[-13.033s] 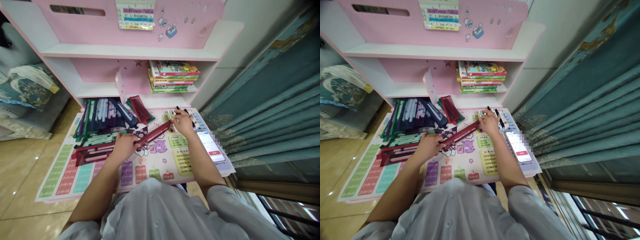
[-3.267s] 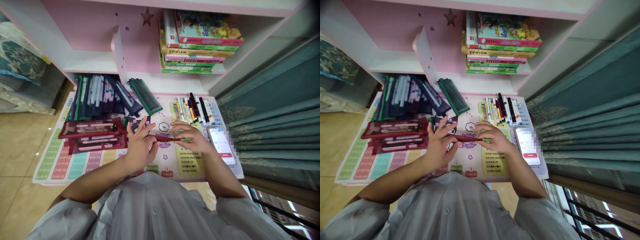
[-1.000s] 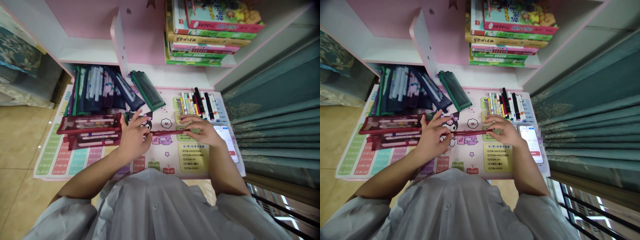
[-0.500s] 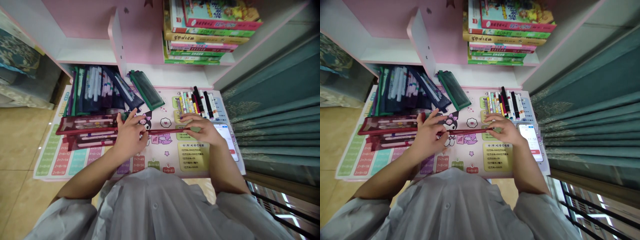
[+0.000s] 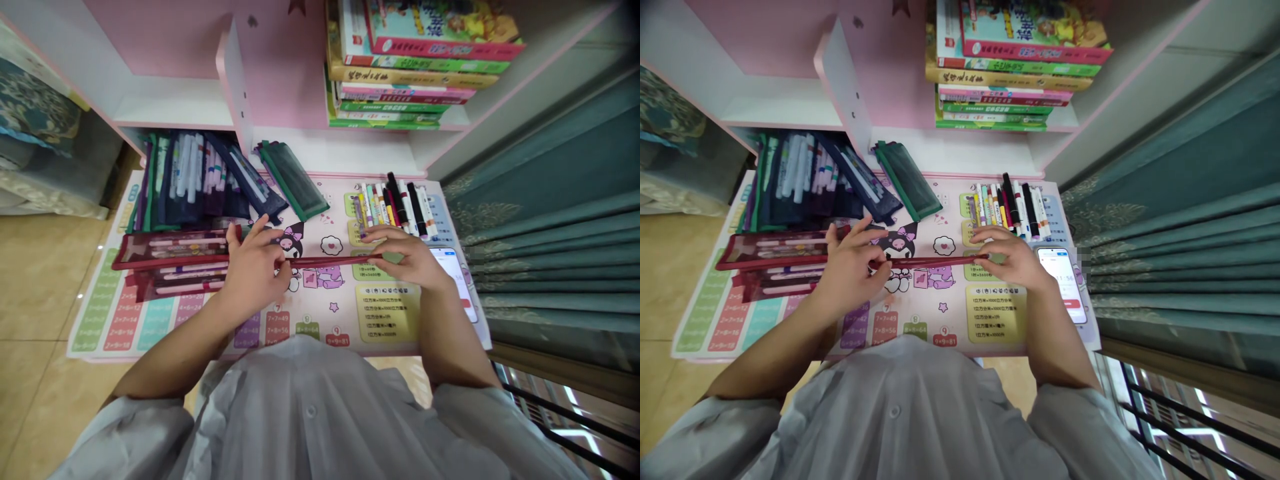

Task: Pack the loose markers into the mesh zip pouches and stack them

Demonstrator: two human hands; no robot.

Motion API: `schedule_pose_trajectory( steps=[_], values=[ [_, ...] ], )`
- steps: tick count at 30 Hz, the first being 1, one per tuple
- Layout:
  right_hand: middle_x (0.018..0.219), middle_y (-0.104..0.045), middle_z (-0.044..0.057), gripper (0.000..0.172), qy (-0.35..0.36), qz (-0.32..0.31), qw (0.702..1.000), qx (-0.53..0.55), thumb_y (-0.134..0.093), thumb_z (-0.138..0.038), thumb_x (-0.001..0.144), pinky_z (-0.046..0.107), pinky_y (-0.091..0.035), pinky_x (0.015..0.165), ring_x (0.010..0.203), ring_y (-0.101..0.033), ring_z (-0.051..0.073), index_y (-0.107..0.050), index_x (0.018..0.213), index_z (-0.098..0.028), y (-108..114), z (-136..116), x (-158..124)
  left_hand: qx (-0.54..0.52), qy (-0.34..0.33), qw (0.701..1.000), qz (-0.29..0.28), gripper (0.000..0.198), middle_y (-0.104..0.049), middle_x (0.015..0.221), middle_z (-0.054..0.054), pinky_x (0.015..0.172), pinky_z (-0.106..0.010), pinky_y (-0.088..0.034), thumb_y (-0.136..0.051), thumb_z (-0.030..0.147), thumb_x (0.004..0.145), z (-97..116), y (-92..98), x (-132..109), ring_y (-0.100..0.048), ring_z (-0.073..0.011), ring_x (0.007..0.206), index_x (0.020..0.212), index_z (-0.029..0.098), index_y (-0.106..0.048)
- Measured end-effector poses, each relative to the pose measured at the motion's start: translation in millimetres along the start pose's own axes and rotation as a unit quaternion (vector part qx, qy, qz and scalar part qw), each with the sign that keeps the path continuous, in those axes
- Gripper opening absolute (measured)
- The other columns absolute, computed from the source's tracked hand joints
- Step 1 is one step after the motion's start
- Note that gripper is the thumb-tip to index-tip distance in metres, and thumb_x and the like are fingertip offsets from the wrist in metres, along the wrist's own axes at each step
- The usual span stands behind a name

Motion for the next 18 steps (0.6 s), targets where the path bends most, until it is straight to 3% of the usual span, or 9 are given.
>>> schedule_pose_trajectory(
  steps=[18],
  values=[
    [0.109,-0.071,0.005,0.004,0.007,0.012,1.000,-0.014,-0.072,-0.023,0.081,0.047,-0.055,0.096,0.110,-0.065,0.025,-0.071,0.083,-0.026,6.8,0.3,0.4,0.029,0.022,0.999,-0.008,0.022,-0.067,0.125,-0.006,0.114,-0.073,-0.007,-0.054,0.023,0.077,-9.1,9.1,1.6,-0.042,-0.0364,0.139,0.057,0.020,-0.062]
  ],
)
Point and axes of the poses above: each hand's wrist, its own x-axis towards the middle knuckle, its own y-axis out of the back of the hand, z = x × y, the point moved 9 cm from there along x, towards the middle knuckle
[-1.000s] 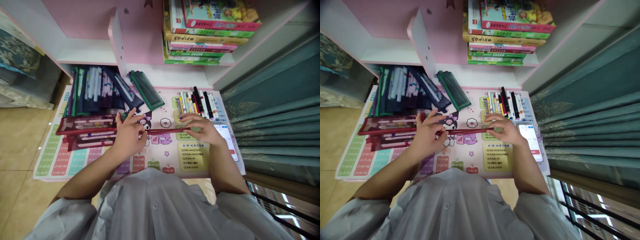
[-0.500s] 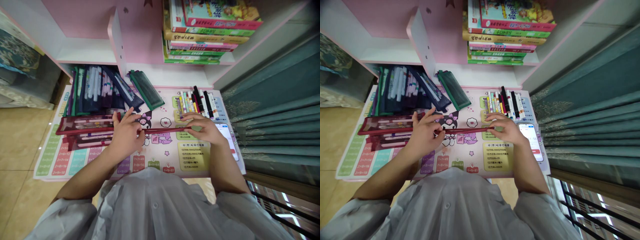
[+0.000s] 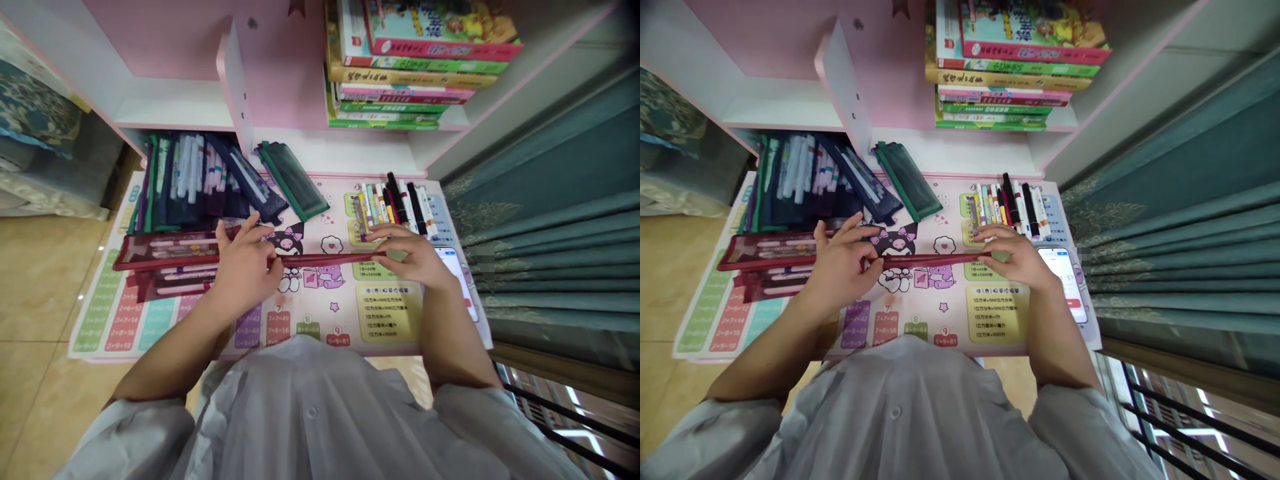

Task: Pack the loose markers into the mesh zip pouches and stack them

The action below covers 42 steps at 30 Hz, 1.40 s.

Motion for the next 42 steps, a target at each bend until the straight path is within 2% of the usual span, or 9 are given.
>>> schedule_pose_trajectory(
  steps=[13,35,40,42],
  values=[
    [0.108,-0.072,0.004,0.005,-0.034,-0.005,0.999,-0.013,-0.071,-0.032,0.083,0.048,-0.054,0.097,0.110,-0.065,0.026,-0.071,0.081,-0.027,3.4,6.8,-1.7,-0.003,0.011,1.000,-0.002,0.019,-0.069,0.121,-0.004,0.113,-0.074,-0.005,-0.056,0.022,0.074,-10.7,6.3,1.2,-0.042,-0.0371,0.137,0.056,0.021,-0.061],
    [0.109,-0.072,0.005,0.007,-0.040,-0.017,0.999,0.012,-0.069,-0.033,0.085,0.046,-0.054,0.098,0.111,-0.065,0.025,-0.073,0.086,-0.028,-0.6,8.0,-3.7,0.004,0.017,1.000,0.000,0.020,-0.071,0.115,-0.006,0.114,-0.074,-0.004,-0.058,0.022,0.072,-14.8,10.0,0.6,-0.047,-0.0380,0.133,0.053,0.022,-0.060],
    [0.111,-0.071,0.005,0.011,-0.042,-0.018,0.999,0.026,-0.066,-0.035,0.088,0.045,-0.054,0.099,0.111,-0.065,0.024,-0.074,0.092,-0.029,-0.6,3.7,-2.3,-0.001,0.009,0.999,0.040,0.020,-0.066,0.127,-0.007,0.113,-0.074,-0.003,-0.061,0.036,0.082,-10.6,19.8,-2.5,-0.040,-0.0382,0.138,0.070,0.024,-0.070],
    [0.113,-0.070,0.005,0.012,-0.044,-0.027,0.998,0.025,-0.065,-0.035,0.088,0.045,-0.054,0.099,0.111,-0.065,0.024,-0.074,0.094,-0.030,-1.0,0.1,-0.5,-0.010,-0.011,0.999,0.037,0.020,-0.064,0.130,-0.007,0.114,-0.073,-0.005,-0.062,0.041,0.083,-5.4,19.3,-3.6,-0.040,-0.0378,0.139,0.078,0.024,-0.073]
  ],
)
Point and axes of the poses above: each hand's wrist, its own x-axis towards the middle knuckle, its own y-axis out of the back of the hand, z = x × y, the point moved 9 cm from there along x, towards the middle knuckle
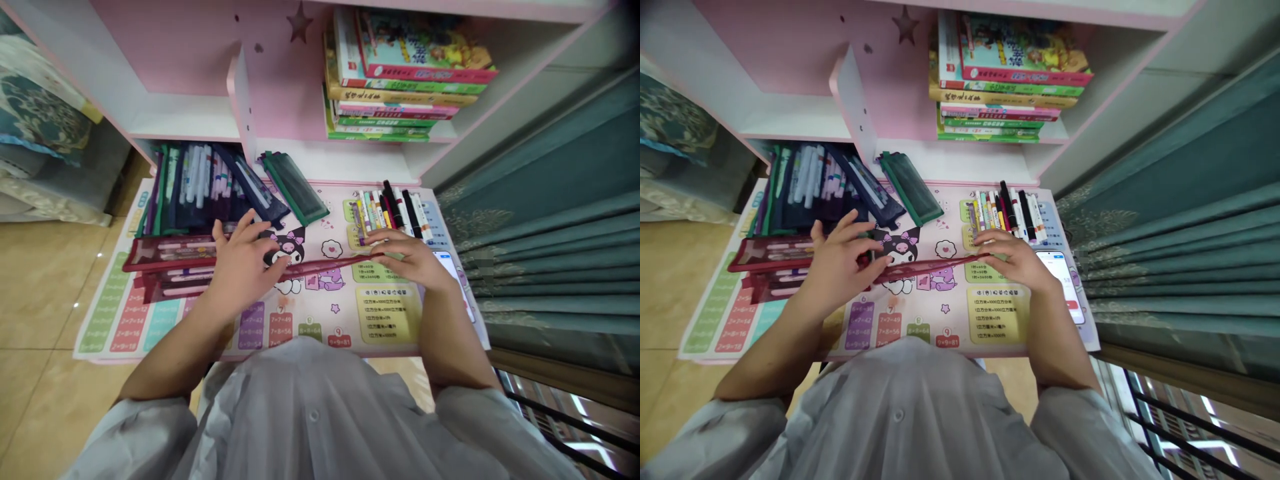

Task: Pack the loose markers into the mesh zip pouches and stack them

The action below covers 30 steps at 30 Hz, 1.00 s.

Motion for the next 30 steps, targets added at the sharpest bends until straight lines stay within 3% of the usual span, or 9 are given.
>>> schedule_pose_trajectory(
  steps=[7,11,15,18,21,23,25,27,30],
  values=[
    [0.112,-0.070,0.006,0.015,0.028,-0.060,0.998,-0.014,-0.061,-0.037,0.091,0.046,-0.052,0.101,0.115,-0.063,0.025,-0.072,0.097,-0.030,-11.2,-21.8,20.5,-0.085,-0.065,0.982,-0.157,0.028,-0.067,0.126,-0.006,0.114,-0.072,-0.011,-0.066,0.050,0.081,28.6,-41.9,-10.3,-0.044,-0.0355,0.137,0.071,0.026,-0.074],
    [0.111,-0.071,0.006,0.019,0.044,-0.069,0.996,-0.022,-0.059,-0.042,0.092,0.046,-0.052,0.100,0.116,-0.062,0.025,-0.072,0.096,-0.029,-26.8,-26.4,41.1,-0.120,-0.071,0.973,-0.186,0.022,-0.069,0.122,-0.006,0.114,-0.071,-0.014,-0.067,0.044,0.081,38.6,-56.8,-14.8,-0.047,-0.0341,0.135,0.073,0.026,-0.075],
    [0.112,-0.069,0.006,0.020,0.045,-0.014,0.999,-0.020,-0.058,-0.042,0.092,0.044,-0.053,0.098,0.111,-0.064,0.023,-0.071,0.096,-0.028,-41.3,-25.2,56.1,-0.108,-0.065,0.976,-0.175,0.021,-0.072,0.117,-0.005,0.113,-0.068,-0.023,-0.065,0.033,0.083,37.9,-58.0,-11.9,-0.050,-0.0327,0.133,0.067,0.024,-0.072],
    [0.115,-0.067,0.006,0.021,0.013,0.112,0.993,-0.045,-0.061,-0.043,0.090,0.046,-0.052,0.099,0.112,-0.063,0.024,-0.069,0.105,-0.030,-38.9,-23.6,55.7,-0.113,-0.057,0.983,-0.136,0.025,-0.074,0.109,-0.005,0.112,-0.058,-0.033,-0.062,0.032,0.086,35.6,-53.9,-8.1,-0.055,-0.0284,0.127,0.064,0.023,-0.068],
    [0.115,-0.065,0.007,0.024,-0.044,0.239,0.967,-0.069,-0.063,-0.045,0.088,0.048,-0.051,0.099,0.113,-0.061,0.026,-0.066,0.105,-0.028,-33.6,-25.1,42.6,-0.110,-0.030,0.992,-0.060,0.027,-0.073,0.112,-0.006,0.110,-0.053,-0.038,-0.056,0.034,0.089,29.7,-49.2,-6.2,-0.056,-0.0268,0.126,0.068,0.022,-0.068],
    [0.116,-0.064,0.008,0.022,-0.060,0.246,0.965,-0.063,-0.064,-0.046,0.087,0.049,-0.051,0.100,0.113,-0.061,0.027,-0.066,0.095,-0.027,-40.5,-29.2,37.9,-0.088,-0.026,0.996,-0.020,0.029,-0.070,0.118,-0.008,0.110,-0.056,-0.036,-0.054,0.035,0.090,28.6,-48.9,-7.3,-0.051,-0.0288,0.131,0.069,0.021,-0.068],
    [0.117,-0.063,0.008,0.022,-0.057,0.211,0.974,-0.056,-0.067,-0.047,0.084,0.049,-0.050,0.100,0.114,-0.061,0.028,-0.064,0.088,-0.026,-51.0,-34.4,38.1,-0.065,-0.031,0.997,-0.003,0.029,-0.069,0.121,-0.008,0.111,-0.060,-0.034,-0.054,0.034,0.089,29.6,-51.5,-9.1,-0.048,-0.0307,0.134,0.067,0.020,-0.067],
    [0.118,-0.062,0.009,0.021,-0.054,0.183,0.980,-0.061,-0.070,-0.045,0.082,0.048,-0.051,0.099,0.114,-0.061,0.028,-0.063,0.086,-0.026,-56.0,-36.3,39.3,-0.040,-0.038,0.998,-0.010,0.032,-0.069,0.122,-0.007,0.111,-0.062,-0.033,-0.050,0.033,0.090,31.7,-54.8,-10.5,-0.048,-0.0308,0.135,0.067,0.020,-0.066],
    [0.119,-0.061,0.011,0.018,-0.068,0.196,0.974,-0.087,-0.071,-0.042,0.082,0.050,-0.050,0.100,0.115,-0.060,0.030,-0.063,0.084,-0.025,-44.5,-28.5,39.7,-0.004,-0.053,0.998,-0.028,0.043,-0.068,0.122,-0.006,0.111,-0.061,-0.034,-0.036,0.032,0.095,35.5,-54.4,-11.3,-0.047,-0.0294,0.135,0.068,0.020,-0.066]
  ],
)
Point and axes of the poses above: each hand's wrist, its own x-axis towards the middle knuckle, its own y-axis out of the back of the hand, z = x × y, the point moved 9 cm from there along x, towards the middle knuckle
